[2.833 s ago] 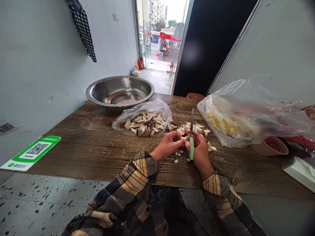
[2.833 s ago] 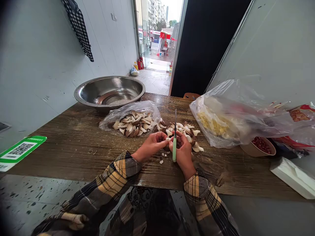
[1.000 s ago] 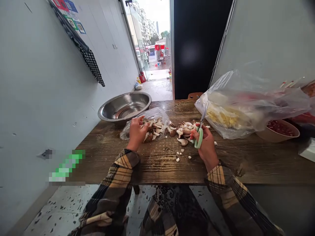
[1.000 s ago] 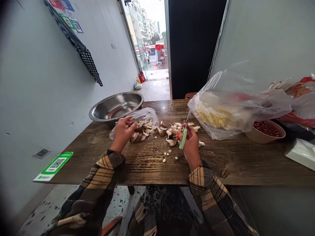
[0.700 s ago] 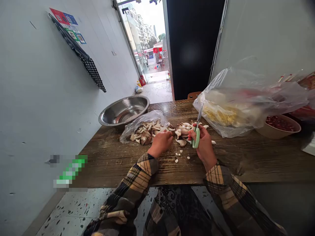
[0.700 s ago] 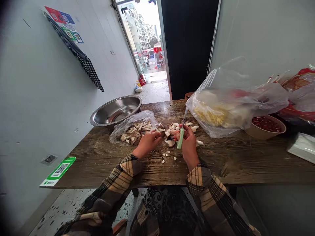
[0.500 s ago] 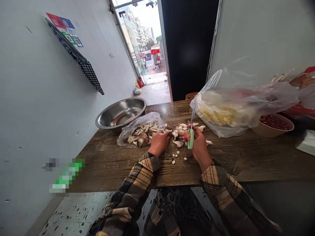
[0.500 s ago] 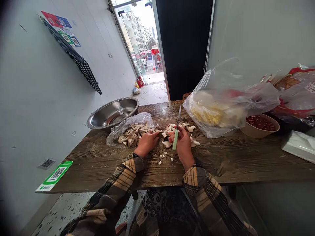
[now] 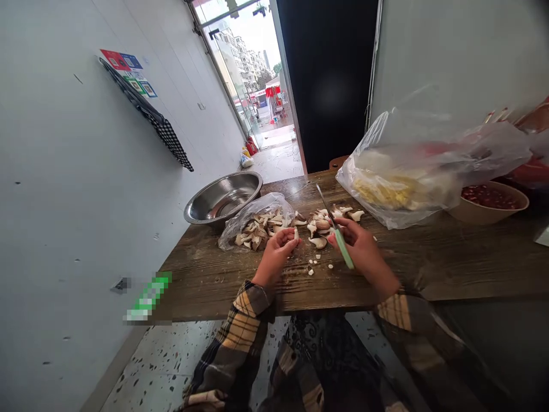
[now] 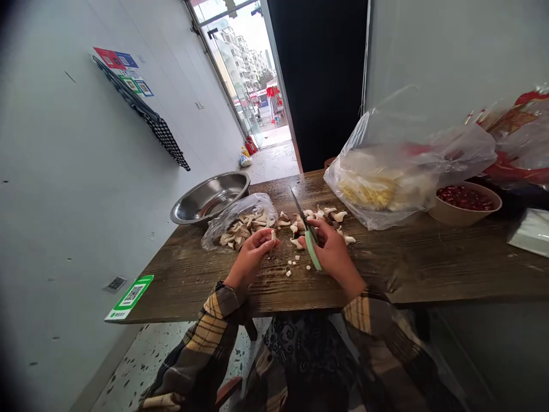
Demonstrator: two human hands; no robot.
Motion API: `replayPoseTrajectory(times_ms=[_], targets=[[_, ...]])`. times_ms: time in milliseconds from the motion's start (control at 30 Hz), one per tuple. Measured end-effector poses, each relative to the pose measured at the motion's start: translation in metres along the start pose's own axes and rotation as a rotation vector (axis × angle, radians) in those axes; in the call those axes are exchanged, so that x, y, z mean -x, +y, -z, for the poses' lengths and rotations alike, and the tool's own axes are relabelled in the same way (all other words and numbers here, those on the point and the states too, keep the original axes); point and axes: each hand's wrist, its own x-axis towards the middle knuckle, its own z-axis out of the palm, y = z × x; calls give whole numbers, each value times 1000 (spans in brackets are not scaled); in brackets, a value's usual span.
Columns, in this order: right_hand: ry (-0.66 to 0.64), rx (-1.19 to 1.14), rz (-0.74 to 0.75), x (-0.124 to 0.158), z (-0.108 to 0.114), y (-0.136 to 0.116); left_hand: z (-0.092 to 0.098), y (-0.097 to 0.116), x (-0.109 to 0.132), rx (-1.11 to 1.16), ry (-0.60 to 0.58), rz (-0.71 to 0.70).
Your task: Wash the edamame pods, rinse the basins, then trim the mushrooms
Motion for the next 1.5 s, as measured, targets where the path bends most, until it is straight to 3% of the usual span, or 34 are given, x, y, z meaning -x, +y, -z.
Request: replayPoseTrajectory(times_ms=[167, 333, 567, 967, 1067, 1267, 1333, 1400, 1500], targets=[[-239, 491, 108, 46, 39, -14, -15, 7, 20, 230, -82, 146], [-298, 681, 129, 70, 55, -15, -31, 6, 30, 68, -75, 72], [-328, 712, 85, 79, 53, -16, -43, 7, 42, -56, -70, 29], [-309, 620, 101, 91, 47, -4, -40, -6, 50, -113, -81, 17], [-258, 623, 84, 88, 51, 0, -25, -8, 38, -253, -21, -61], [67, 501, 17, 74, 64, 16, 43, 6, -10, -930, 388, -304], [128, 371, -50, 69, 65, 22, 51, 12, -20, -1088, 452, -363], [150, 215, -143, 67, 65, 25, 44, 13, -25, -1124, 391, -401], [159, 32, -223, 65, 66, 25, 10, 1, -24, -1089, 124, -407]])
